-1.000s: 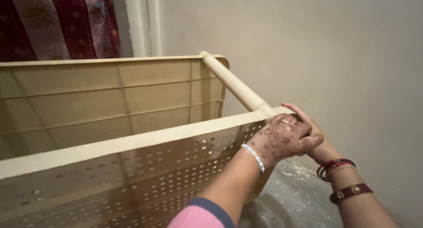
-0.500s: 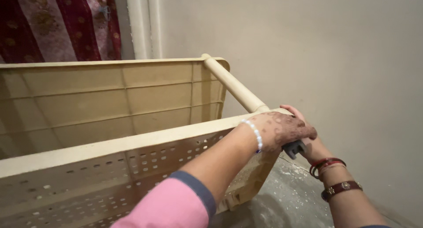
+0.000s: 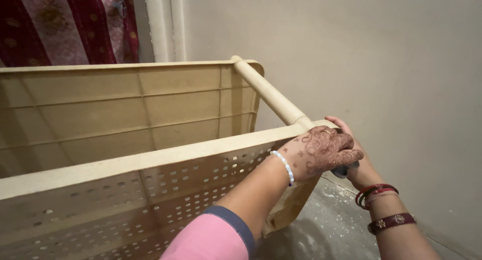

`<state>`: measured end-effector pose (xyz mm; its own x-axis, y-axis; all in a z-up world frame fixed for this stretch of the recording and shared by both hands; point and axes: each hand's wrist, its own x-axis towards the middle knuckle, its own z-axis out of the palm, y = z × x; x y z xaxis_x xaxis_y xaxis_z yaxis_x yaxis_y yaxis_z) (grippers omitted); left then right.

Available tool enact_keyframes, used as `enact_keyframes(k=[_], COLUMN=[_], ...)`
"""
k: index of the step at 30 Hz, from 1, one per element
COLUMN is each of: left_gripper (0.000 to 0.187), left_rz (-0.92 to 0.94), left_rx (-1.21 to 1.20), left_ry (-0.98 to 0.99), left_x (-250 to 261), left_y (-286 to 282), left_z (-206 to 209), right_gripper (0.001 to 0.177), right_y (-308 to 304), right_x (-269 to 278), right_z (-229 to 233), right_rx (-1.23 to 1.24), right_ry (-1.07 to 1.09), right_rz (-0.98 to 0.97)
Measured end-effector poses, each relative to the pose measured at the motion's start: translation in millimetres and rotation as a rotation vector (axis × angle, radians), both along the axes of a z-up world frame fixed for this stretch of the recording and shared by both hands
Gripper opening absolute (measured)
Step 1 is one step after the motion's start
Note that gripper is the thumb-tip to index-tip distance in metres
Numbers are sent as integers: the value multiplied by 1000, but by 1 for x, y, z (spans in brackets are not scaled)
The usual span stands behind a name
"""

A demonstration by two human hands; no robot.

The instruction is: The person attaches caster wheels to the underside of a beige plastic laundry basket. They insert each wheel into a socket and press it until it locks, repeating the process for multiple wheels.

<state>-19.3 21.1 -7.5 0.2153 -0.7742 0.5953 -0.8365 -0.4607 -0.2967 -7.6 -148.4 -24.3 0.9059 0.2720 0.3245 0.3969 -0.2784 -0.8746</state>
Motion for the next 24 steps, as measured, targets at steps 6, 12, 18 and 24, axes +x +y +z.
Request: enact_keyframes(k=[6,12,18,24], left_gripper=[43,48,86,54], left_rz=[-95,111,692,855], left_rx=[-199,-188,-31,-48], left_ry=[-36,139,262,535], left_x=[14,-10,-56,-68], left_y=[-3,-2,49,97], left_z=[-19,-3,55,52], right_gripper=[82,74,50,69], right_y=[-3,-19,-30,10], right_x=[10,20,-16,-53], right_z=[-8,1,20,52], right_rx=[-26,-57,-95,-155], right_ry=[-137,61,191,353], right_rz=[46,26,-401,-320])
